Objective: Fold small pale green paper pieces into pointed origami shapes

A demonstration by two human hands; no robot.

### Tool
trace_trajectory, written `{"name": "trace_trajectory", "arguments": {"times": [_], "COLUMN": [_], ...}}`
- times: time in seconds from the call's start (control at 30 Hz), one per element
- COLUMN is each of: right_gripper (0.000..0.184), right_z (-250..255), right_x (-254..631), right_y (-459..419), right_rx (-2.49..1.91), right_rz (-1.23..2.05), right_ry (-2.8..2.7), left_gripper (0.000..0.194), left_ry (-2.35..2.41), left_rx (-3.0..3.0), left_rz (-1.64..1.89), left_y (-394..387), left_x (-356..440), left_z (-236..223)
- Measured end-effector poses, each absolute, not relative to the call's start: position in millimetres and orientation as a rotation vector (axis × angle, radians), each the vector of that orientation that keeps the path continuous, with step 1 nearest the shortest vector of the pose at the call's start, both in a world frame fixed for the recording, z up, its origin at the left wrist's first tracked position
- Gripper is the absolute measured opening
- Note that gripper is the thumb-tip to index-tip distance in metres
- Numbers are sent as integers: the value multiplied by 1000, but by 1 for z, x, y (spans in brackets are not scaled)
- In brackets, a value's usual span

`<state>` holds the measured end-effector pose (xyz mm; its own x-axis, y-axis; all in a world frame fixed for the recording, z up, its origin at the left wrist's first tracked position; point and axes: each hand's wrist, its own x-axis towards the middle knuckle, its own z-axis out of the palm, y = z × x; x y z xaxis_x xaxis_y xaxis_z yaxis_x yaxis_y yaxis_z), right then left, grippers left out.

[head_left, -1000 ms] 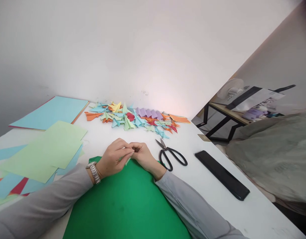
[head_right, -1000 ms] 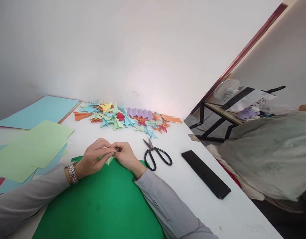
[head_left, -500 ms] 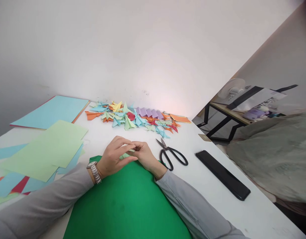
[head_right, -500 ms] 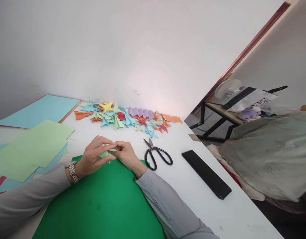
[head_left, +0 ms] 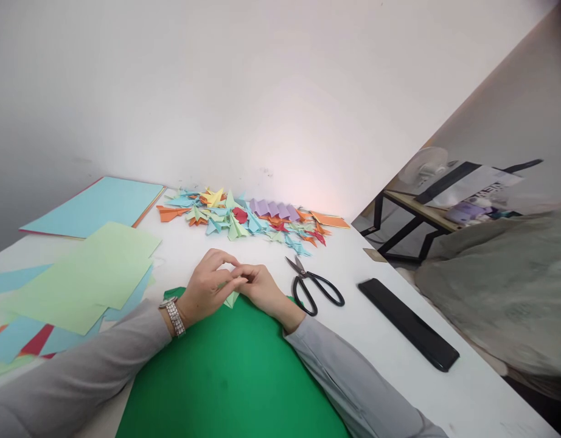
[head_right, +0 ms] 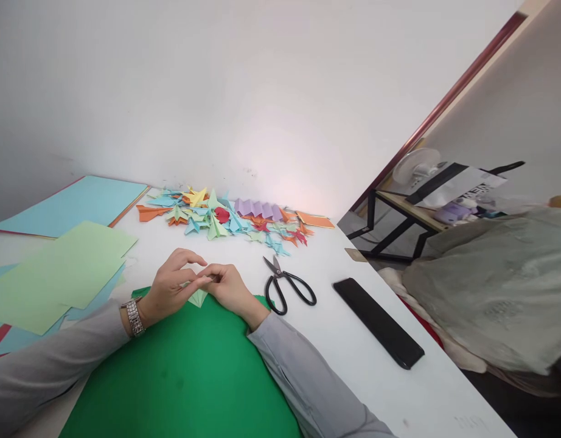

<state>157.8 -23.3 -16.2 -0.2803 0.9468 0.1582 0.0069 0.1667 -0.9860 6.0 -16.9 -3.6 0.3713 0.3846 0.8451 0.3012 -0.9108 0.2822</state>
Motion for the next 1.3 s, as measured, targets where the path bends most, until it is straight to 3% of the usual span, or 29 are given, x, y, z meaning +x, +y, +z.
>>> {"name": "trace_trajectory", "arguments": {"times": [0.3, 0.5, 0.73, 0.9, 1.07, 1.3], "right_gripper": [9, 16, 12, 28, 17, 16], "right_z": [-13, -12, -12, -13, -15, -16], "right_x": [157, 159, 162, 163, 162, 162], "right_y": [-24, -22, -21, -18, -16, -16], "right_rx": [-984, -999, -919, -781, -878, -908], "right_rz": [1287, 1359, 1355, 1442, 1427, 1425], "right_ry": [-1487, -1117, -1113, -1033, -1043, -1069], "left_gripper": [17, 17, 15, 20, 24, 27], "left_ry": [693, 923, 959, 909, 901, 975], "left_rx": [2313, 1934, 1561, 1280, 1238, 1300], "left_rz": [1631, 1377, 1117, 1119, 1146, 1158], "left_y": [-22, -16, -10, -5, -5, -7], "left_x": [5, 5, 9, 7, 7, 9], "left_z": [0, -1, -5, -1, -1, 4]}}
